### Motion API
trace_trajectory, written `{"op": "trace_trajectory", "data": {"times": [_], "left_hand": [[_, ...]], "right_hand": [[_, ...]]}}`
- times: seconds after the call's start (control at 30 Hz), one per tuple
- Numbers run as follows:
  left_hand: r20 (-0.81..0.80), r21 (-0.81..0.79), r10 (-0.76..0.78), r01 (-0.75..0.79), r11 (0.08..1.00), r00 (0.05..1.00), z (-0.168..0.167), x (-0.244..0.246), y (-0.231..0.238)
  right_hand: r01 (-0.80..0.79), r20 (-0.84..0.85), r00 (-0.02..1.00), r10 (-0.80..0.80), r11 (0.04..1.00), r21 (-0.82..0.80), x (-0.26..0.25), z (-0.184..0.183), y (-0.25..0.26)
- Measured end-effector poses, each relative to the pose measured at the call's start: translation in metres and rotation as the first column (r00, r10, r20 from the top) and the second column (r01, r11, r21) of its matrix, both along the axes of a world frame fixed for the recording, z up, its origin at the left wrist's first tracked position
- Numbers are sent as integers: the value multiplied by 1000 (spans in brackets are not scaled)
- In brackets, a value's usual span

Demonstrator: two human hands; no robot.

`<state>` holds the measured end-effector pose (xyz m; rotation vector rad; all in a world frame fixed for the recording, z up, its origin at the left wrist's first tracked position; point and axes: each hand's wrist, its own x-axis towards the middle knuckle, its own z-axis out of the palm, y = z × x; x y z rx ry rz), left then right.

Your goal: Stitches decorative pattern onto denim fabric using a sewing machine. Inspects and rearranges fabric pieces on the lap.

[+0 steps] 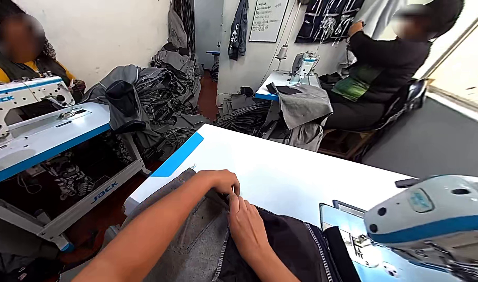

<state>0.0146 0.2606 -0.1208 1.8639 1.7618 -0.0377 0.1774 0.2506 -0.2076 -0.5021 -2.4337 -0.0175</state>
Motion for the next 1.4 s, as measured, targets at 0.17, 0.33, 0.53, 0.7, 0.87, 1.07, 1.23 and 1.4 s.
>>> {"op": "trace_trajectory", "data": {"times": [0.17, 0.33, 0.53, 0.7, 0.87, 1.07, 1.23, 1.4], "left_hand": [[-119, -190, -137, 113, 975, 983, -15, 35, 13], [-198, -315, -181, 112, 942, 963, 6, 41, -27], [-492, -38, 425, -507, 861, 760, 136, -25, -201], [-470, 689, 877, -663, 292, -102, 267, -47, -419], [74, 982, 981, -158, -104, -182, 313, 49, -549], [186, 980, 982, 73, -185, -11, 280, 96, -595], [76, 996, 988, -43, -83, -132, 278, 78, -592], [135, 956, 988, -254, -149, -72, 249, 79, -598]], "right_hand": [[-89, 19, 996, 88, 994, 56, 22, 2, -10], [-552, -115, 828, 549, 761, -340, 57, 70, -51], [-942, -80, 332, 940, 325, -86, 55, 172, -114], [-874, 13, 359, 933, 331, 356, 43, 242, -144], [-749, 26, 501, 865, 419, 513, 10, 289, -127], [-831, -25, 433, 901, 409, 376, -24, 297, -111], [-863, 141, 367, 919, 280, 421, -55, 296, -142], [-882, 35, 412, 911, 388, 267, -86, 278, -112]]}}
